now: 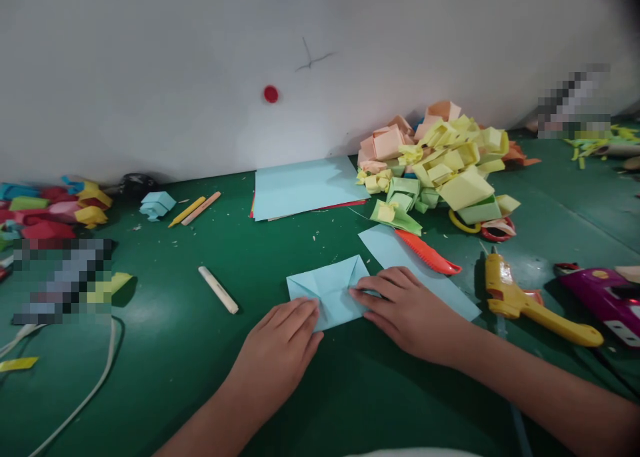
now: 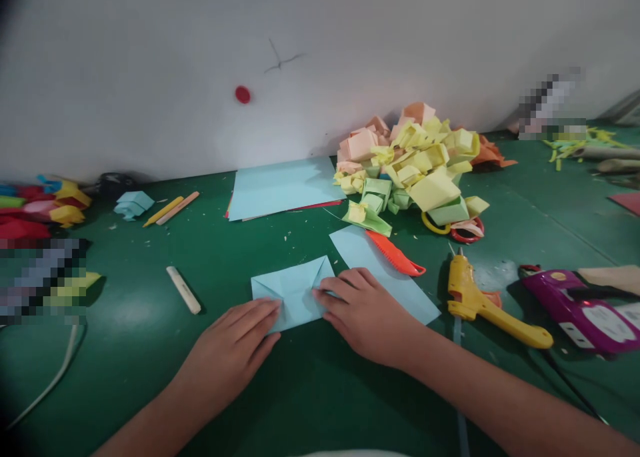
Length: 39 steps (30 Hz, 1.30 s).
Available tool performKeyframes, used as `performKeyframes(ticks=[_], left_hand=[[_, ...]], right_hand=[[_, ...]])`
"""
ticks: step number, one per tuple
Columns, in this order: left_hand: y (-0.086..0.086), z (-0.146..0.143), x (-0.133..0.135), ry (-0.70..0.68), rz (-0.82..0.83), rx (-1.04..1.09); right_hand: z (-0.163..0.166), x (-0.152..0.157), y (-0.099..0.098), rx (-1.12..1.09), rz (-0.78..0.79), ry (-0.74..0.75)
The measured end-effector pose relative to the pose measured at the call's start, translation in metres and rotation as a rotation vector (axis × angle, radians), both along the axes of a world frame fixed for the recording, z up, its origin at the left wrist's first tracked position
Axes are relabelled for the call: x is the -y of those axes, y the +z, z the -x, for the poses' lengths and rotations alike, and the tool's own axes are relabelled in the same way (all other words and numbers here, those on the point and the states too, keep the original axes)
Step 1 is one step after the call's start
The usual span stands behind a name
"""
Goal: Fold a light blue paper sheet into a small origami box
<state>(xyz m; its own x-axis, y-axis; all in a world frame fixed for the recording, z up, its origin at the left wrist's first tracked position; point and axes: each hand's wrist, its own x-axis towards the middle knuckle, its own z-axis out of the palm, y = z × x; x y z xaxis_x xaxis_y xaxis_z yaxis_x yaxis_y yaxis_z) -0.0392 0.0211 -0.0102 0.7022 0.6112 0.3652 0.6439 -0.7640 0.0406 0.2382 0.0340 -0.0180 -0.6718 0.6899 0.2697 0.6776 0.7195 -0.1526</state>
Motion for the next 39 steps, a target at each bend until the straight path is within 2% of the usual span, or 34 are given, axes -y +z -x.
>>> performKeyframes(ticks=[6, 17, 23, 27, 32, 35, 39], left_hand=[[-0.005, -0.002, 0.004, 0.008, -0.045, -0.04], [-0.012, -0.005, 0.015, -0.019, -0.077, -0.188], [-0.018, -0.006, 0.015, -0.057, 0.051, -0.171], [-0.01, -0.006, 0.016, -0.057, 0.198, -0.155], [-0.001, -0.003, 0.015, -0.091, 0.292, -0.176], [0.003, -0.002, 0.014, -0.108, 0.327, -0.213], [0.005, -0.002, 0.015, -0.109, 0.338, -0.225]], right_hand=[[0.007, 0.009, -0.004, 0.028, -0.059, -0.065], [0.002, 0.016, -0.013, 0.044, -0.037, -0.038], [0.004, 0.016, -0.011, 0.087, -0.037, -0.049], [0.006, 0.015, -0.008, 0.093, -0.042, -0.044], [0.009, 0.018, 0.0, 0.103, -0.041, -0.038], [0.013, 0.025, 0.007, 0.103, -0.012, 0.066], [0.015, 0.034, 0.01, 0.097, 0.121, 0.181]])
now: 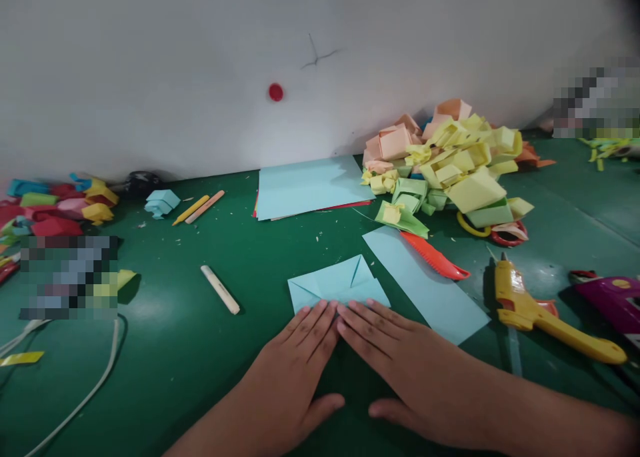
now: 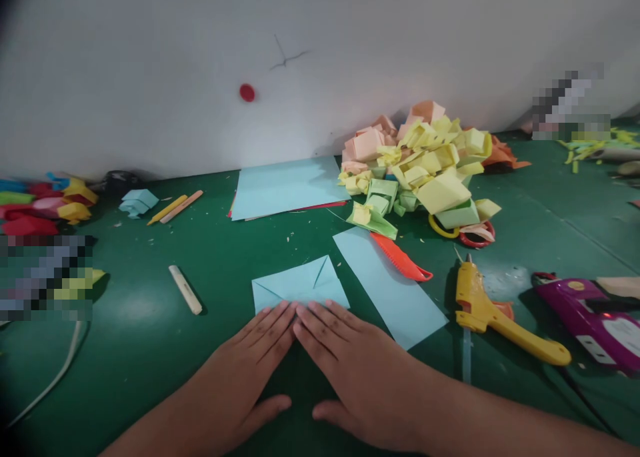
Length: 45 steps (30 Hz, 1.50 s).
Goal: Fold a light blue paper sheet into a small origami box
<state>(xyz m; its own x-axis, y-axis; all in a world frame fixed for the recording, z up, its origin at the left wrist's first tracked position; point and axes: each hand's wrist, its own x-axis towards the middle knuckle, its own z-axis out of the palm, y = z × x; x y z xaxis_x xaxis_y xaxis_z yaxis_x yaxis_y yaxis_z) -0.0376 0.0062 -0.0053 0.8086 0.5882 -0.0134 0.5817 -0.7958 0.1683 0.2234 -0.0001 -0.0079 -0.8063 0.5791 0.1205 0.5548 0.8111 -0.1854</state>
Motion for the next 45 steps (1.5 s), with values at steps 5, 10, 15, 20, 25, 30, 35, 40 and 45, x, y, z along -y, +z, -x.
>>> performKeyframes(ticks=[5, 10, 15, 20, 25, 30, 35, 40, 45], left_hand=[[0.001, 0.003, 0.001, -0.008, -0.013, -0.013], [0.003, 0.015, 0.003, 0.002, -0.017, -0.014], [0.014, 0.019, -0.006, 0.032, 0.069, -0.001], [0.024, 0.009, -0.036, 0.067, 0.125, 0.113], [0.02, -0.008, -0.067, -0.045, 0.024, 0.07], [0.009, -0.016, -0.074, -0.073, -0.133, 0.067], [0.0, -0.013, -0.075, -0.053, -0.083, 0.146], [0.003, -0.009, -0.079, -0.002, 0.077, 0.172], [0.002, -0.005, -0.085, 0.092, 0.132, 0.261]], right_hand=[[-0.009, 0.0, -0.004, 0.0, 0.118, 0.009], [-0.015, -0.001, -0.007, -0.029, 0.19, -0.042], [-0.017, -0.005, 0.0, -0.055, 0.282, -0.059], [-0.018, -0.024, 0.01, -0.063, 0.21, -0.085], [-0.004, -0.068, 0.021, -0.047, 0.14, -0.138], [0.016, -0.105, 0.03, 0.127, -0.003, -0.131], [0.026, -0.109, 0.035, 0.25, -0.11, -0.152], [0.032, -0.117, 0.043, 0.265, 0.029, -0.066], [0.035, -0.124, 0.048, 0.246, 0.06, -0.144]])
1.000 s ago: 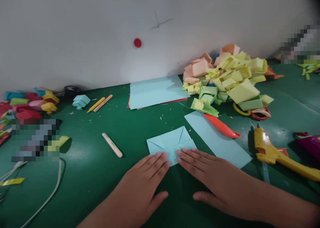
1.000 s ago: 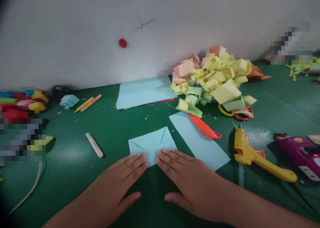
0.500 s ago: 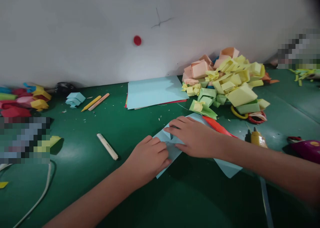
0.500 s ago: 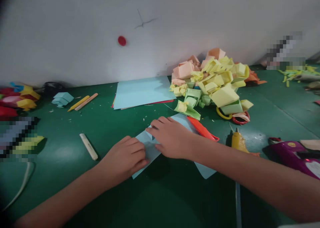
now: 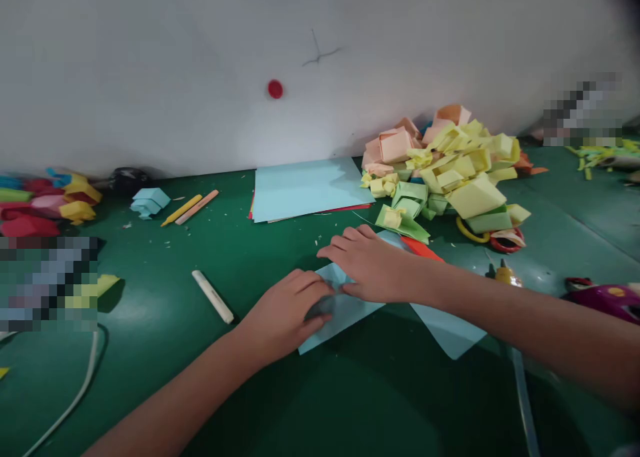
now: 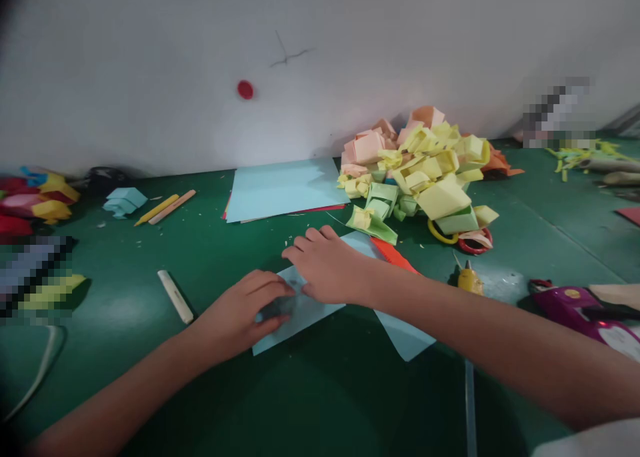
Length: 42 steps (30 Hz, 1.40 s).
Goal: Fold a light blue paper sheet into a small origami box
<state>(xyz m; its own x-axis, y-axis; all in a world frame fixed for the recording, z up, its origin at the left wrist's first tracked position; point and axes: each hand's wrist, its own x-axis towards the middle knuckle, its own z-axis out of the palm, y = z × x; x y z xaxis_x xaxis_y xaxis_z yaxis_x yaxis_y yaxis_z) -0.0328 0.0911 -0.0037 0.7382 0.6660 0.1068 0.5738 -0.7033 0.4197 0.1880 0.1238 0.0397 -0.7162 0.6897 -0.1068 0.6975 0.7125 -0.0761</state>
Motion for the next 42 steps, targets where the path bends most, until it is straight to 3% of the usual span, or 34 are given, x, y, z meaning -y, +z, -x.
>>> performKeyframes(ticks=[4, 9, 15, 21, 24, 27, 29, 32, 35, 42], left_hand=[[-0.006, -0.001, -0.007, 0.19, 0.006, 0.015], [-0.005, -0.005, -0.015, 0.297, 0.12, -0.016], [0.007, -0.009, -0.012, 0.253, -0.013, -0.139], [0.011, -0.01, -0.008, 0.216, -0.158, -0.214], [0.013, -0.01, -0.005, 0.168, -0.187, -0.244], [0.014, -0.009, 0.004, 0.113, -0.249, -0.29], [0.011, -0.008, 0.013, 0.074, -0.354, -0.324], [0.001, -0.009, 0.03, 0.059, -0.53, -0.291], [-0.01, -0.012, 0.047, 0.054, -0.607, -0.213], [-0.023, -0.019, 0.073, 0.134, -0.509, -0.188]], right_hand=[[0.0, 0.002, 0.0, 0.053, 0.032, -0.104], [-0.006, 0.01, 0.003, 0.038, 0.084, -0.237], [-0.018, 0.03, 0.0, -0.147, 0.162, -0.352], [-0.026, 0.042, -0.014, -0.238, 0.157, -0.351], [-0.029, 0.049, -0.021, -0.234, 0.083, -0.29], [-0.028, 0.065, -0.03, -0.19, -0.092, -0.153], [-0.024, 0.08, -0.037, -0.162, -0.243, -0.058], [-0.019, 0.101, -0.049, -0.095, -0.418, -0.048], [-0.015, 0.115, -0.059, -0.07, -0.473, -0.064], [-0.013, 0.124, -0.067, -0.118, -0.457, -0.076]])
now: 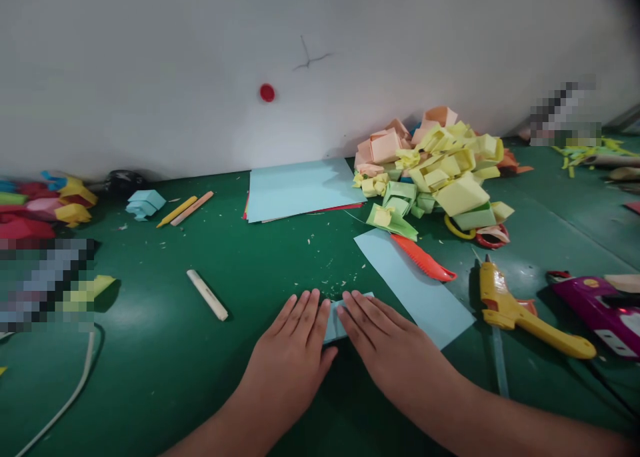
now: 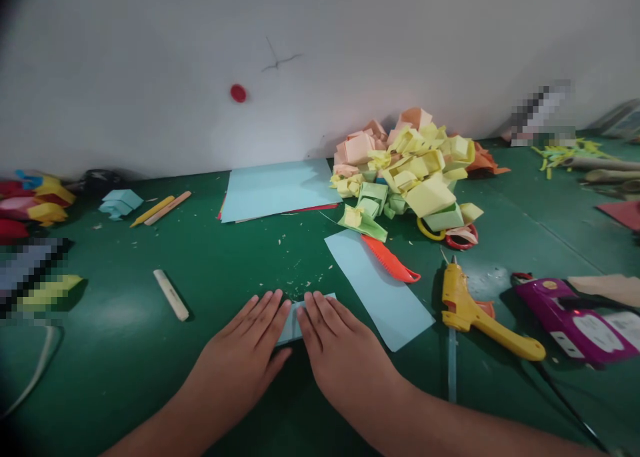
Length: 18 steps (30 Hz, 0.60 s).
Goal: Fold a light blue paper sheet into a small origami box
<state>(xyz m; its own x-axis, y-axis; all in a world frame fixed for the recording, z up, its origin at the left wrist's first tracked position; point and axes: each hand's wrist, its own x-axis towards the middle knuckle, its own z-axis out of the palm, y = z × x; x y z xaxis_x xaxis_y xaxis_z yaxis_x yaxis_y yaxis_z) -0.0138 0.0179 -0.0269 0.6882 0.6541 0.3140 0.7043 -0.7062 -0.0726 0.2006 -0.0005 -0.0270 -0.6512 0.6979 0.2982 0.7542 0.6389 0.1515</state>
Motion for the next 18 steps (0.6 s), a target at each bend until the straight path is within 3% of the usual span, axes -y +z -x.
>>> performKeyframes(ticks=[7, 18], left_hand=[[-0.01, -0.003, 0.007, -0.008, 0.002, 0.002], [0.017, 0.028, 0.034, -0.062, 0.3, -0.07]], right_hand=[[-0.005, 0.001, -0.01, -0.011, 0.032, 0.046], [-0.041, -0.011, 0.009, 0.009, 0.3, 0.162]])
